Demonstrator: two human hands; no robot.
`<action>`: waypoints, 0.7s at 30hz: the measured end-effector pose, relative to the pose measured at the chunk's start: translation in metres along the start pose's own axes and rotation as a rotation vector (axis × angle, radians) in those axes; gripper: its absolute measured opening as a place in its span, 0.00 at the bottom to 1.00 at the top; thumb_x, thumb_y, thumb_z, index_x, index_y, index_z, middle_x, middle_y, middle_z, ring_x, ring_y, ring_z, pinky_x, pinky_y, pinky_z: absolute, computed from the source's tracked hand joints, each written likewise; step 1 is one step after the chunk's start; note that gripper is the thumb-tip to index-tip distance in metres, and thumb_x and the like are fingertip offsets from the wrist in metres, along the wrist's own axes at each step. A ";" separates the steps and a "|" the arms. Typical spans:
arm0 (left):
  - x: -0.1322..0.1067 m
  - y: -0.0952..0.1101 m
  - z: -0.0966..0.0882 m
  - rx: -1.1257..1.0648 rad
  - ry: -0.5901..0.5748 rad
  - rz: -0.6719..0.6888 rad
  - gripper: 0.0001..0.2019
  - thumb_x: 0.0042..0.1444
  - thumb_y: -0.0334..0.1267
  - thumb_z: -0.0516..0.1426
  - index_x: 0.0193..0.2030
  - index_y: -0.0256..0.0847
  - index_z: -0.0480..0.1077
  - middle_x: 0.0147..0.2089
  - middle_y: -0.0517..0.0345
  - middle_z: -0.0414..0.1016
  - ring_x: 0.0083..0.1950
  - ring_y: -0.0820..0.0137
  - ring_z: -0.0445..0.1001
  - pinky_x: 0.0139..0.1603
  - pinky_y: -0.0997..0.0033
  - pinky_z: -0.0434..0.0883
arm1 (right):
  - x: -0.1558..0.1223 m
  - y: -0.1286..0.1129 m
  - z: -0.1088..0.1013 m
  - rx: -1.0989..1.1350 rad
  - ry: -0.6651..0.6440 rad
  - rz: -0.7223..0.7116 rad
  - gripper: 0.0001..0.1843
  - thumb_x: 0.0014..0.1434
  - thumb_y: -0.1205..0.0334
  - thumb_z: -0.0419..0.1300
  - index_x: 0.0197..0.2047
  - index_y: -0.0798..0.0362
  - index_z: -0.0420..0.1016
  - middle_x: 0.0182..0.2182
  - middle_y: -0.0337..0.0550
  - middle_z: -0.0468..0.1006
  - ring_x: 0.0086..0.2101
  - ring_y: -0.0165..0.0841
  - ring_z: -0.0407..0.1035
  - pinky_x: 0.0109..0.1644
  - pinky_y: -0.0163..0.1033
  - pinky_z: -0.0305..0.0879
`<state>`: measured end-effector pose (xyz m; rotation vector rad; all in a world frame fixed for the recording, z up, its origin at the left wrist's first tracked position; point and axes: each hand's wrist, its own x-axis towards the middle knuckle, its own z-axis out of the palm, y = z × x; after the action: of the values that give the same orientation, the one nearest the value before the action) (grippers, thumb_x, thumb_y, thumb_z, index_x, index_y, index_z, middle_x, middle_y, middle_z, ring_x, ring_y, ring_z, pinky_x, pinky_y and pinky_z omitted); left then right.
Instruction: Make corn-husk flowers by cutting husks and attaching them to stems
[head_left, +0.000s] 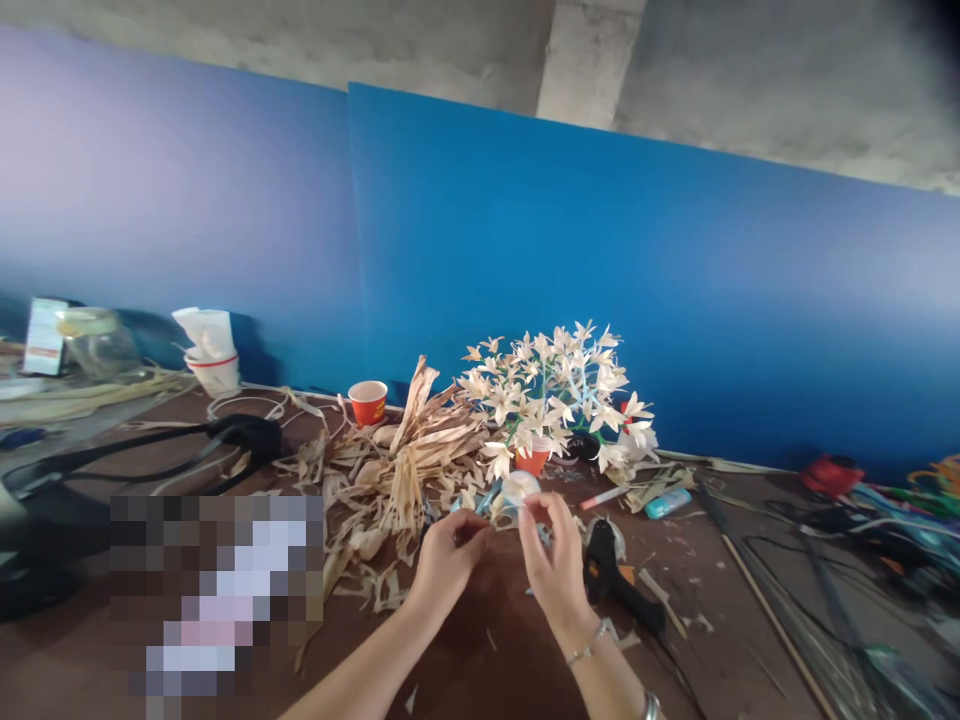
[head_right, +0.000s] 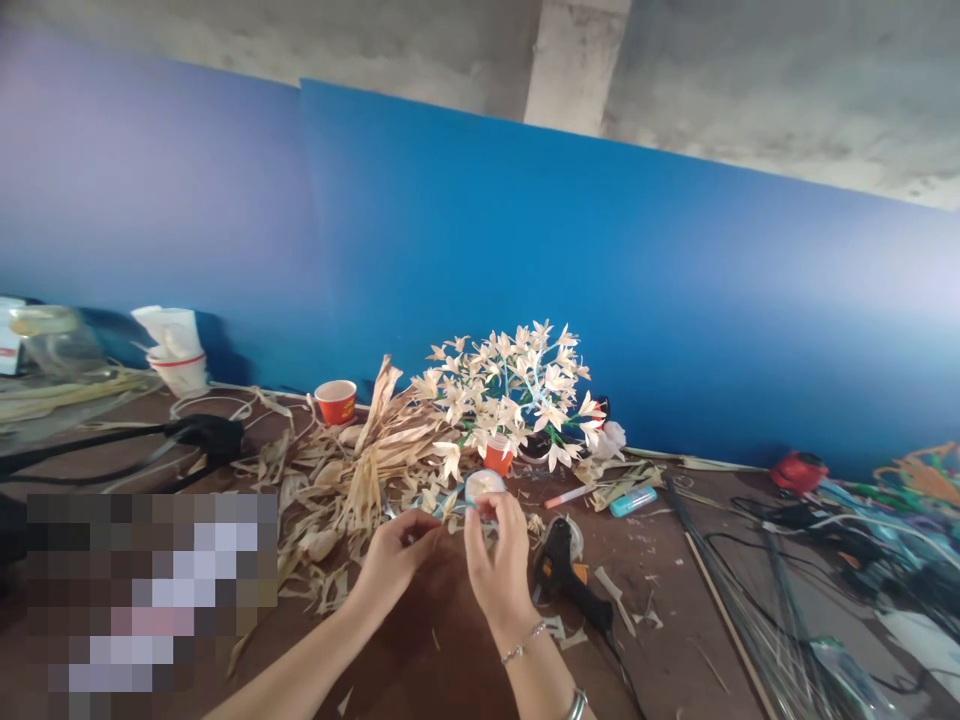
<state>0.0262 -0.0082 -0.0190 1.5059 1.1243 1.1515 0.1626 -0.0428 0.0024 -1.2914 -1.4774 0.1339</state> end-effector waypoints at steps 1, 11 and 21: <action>0.000 0.000 0.000 0.012 -0.001 0.014 0.07 0.45 0.37 0.55 0.26 0.36 0.71 0.23 0.58 0.72 0.27 0.69 0.69 0.30 0.73 0.64 | 0.001 0.002 0.001 0.050 -0.012 0.077 0.09 0.58 0.60 0.51 0.29 0.53 0.65 0.25 0.40 0.67 0.27 0.32 0.62 0.32 0.36 0.60; 0.000 -0.011 0.002 0.163 -0.004 0.097 0.05 0.45 0.35 0.55 0.28 0.39 0.73 0.29 0.57 0.75 0.33 0.67 0.71 0.36 0.72 0.65 | 0.006 0.004 0.002 0.423 -0.231 0.463 0.15 0.51 0.59 0.53 0.16 0.53 0.59 0.16 0.33 0.58 0.22 0.26 0.51 0.26 0.33 0.47; -0.002 -0.003 0.001 0.128 0.023 0.127 0.06 0.45 0.37 0.57 0.30 0.38 0.71 0.27 0.59 0.72 0.30 0.69 0.69 0.33 0.74 0.65 | 0.002 0.005 0.007 0.494 -0.276 0.510 0.12 0.48 0.64 0.54 0.17 0.54 0.58 0.16 0.32 0.54 0.22 0.25 0.48 0.26 0.32 0.45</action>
<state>0.0266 -0.0099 -0.0226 1.6870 1.1504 1.2037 0.1602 -0.0357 -0.0024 -1.2356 -1.1979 0.9833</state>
